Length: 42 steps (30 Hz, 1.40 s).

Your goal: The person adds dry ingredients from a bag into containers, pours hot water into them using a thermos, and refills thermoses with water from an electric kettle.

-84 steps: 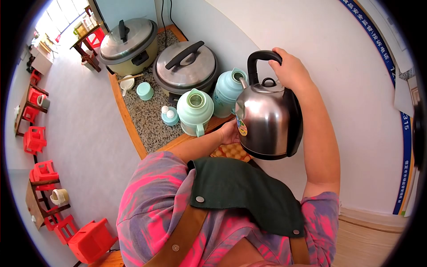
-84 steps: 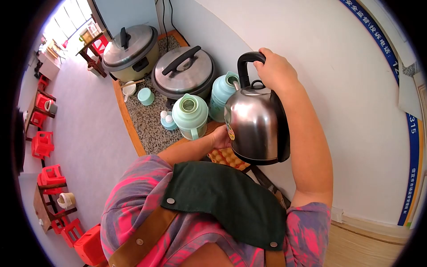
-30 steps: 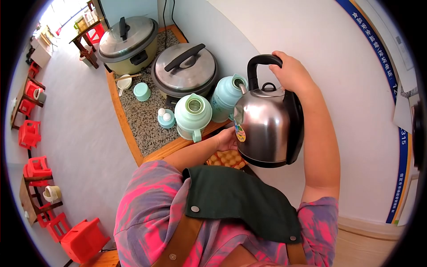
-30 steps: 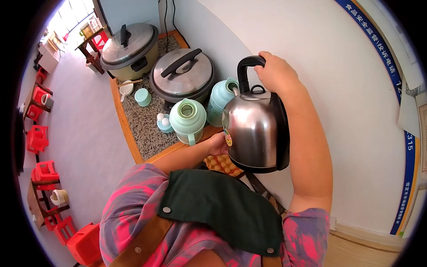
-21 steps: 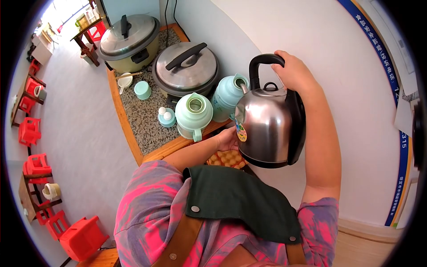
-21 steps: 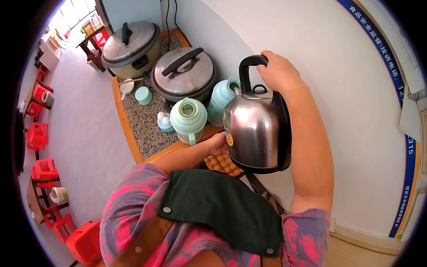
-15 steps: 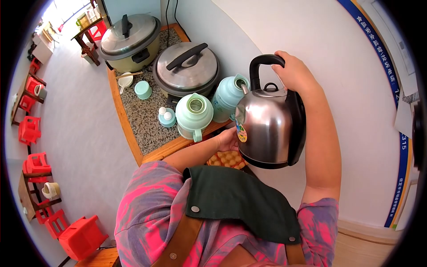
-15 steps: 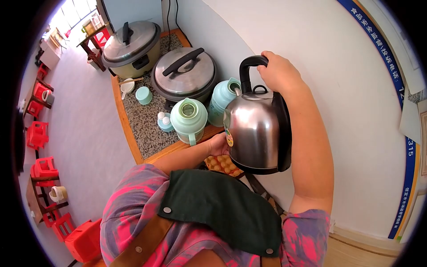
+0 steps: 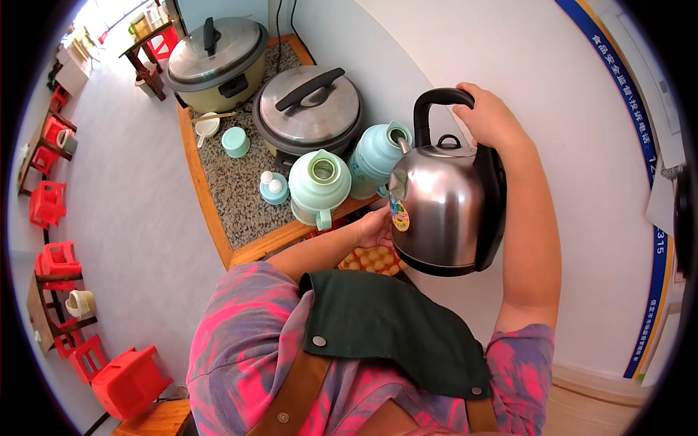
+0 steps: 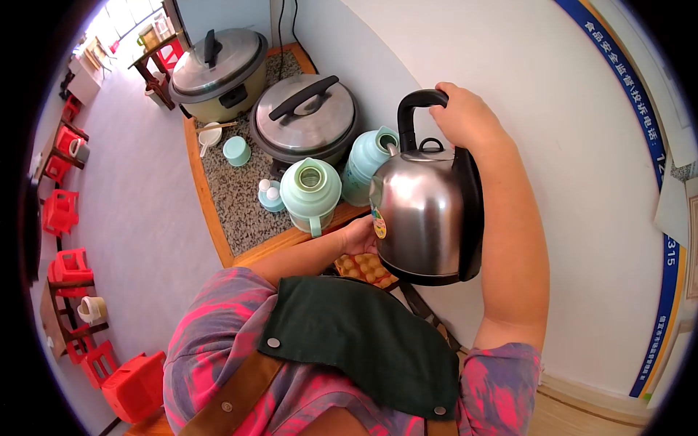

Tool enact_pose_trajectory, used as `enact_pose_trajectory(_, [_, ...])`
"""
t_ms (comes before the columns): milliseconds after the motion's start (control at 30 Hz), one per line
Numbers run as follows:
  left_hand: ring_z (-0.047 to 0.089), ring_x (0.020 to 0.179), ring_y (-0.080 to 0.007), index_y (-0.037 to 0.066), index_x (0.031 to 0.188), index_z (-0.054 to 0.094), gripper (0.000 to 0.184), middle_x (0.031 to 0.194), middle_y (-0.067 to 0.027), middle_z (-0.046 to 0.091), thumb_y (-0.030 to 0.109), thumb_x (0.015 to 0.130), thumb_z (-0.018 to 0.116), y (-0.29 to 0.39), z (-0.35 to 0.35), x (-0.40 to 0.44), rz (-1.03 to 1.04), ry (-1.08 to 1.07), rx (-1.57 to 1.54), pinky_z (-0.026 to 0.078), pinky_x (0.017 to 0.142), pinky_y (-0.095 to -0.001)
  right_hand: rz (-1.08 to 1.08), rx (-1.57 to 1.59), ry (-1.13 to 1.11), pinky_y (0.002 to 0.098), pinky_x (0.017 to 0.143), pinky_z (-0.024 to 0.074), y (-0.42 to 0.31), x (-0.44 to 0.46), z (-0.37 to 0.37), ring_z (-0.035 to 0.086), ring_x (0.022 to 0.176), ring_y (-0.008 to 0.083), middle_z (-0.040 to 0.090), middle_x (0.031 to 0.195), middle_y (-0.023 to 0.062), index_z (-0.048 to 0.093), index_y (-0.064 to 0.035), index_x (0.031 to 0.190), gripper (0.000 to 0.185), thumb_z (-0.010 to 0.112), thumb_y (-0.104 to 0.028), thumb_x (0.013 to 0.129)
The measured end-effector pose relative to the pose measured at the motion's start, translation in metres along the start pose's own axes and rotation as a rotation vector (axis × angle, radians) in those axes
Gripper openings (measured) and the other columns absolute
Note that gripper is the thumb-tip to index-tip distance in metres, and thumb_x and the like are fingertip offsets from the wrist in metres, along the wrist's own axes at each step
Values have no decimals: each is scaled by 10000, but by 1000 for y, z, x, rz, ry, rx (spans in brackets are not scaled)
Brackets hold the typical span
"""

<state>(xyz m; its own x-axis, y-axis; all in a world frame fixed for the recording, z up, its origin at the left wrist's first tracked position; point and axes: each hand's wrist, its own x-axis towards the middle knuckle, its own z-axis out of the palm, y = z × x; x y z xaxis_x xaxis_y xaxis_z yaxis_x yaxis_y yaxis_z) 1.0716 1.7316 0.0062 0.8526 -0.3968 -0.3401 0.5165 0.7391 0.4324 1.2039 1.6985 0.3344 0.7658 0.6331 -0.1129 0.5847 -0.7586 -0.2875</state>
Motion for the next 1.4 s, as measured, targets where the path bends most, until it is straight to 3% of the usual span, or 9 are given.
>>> enact_pose_trajectory(200, [629, 770, -126, 157, 1093, 535, 483, 943, 1, 640, 508, 928, 247, -2, -3, -2, 1, -32, 24, 517, 590, -250, -6, 34, 9, 328, 589, 460, 1, -4, 0, 553, 509, 184, 602, 819, 124, 446, -32, 1269, 464, 483, -154, 823])
enact_pose_trajectory(667, [617, 751, -119, 169, 1044, 539, 498, 899, 23, 623, 545, 927, 233, -8, -6, 5, 9, -32, 11, 523, 602, -254, -35, -10, -3, 333, 603, 459, 1, 0, 0, 552, 494, 187, 602, 755, 123, 444, -20, 1268, 467, 474, -157, 822])
enact_pose_trajectory(900, [627, 791, -136, 156, 1147, 511, 540, 999, -13, 624, 551, 926, 215, -16, -12, 11, 21, -55, -9, 528, 619, -264, -13, -8, -4, 331, 581, 457, -3, -3, 0, 551, 481, 187, 588, 697, 115, 448, -19, 1263, 466, 474, -158, 819])
enact_pose_trajectory(1400, [634, 796, -131, 159, 1200, 502, 610, 1037, -22, 634, 611, 898, 224, -17, -14, 12, 17, -114, 16, 514, 619, -247, 14, 8, -32, 327, 582, 466, -1, 0, 0, 553, 474, 191, 602, 890, 112, 446, -37, 1272, 463, 487, -170, 830])
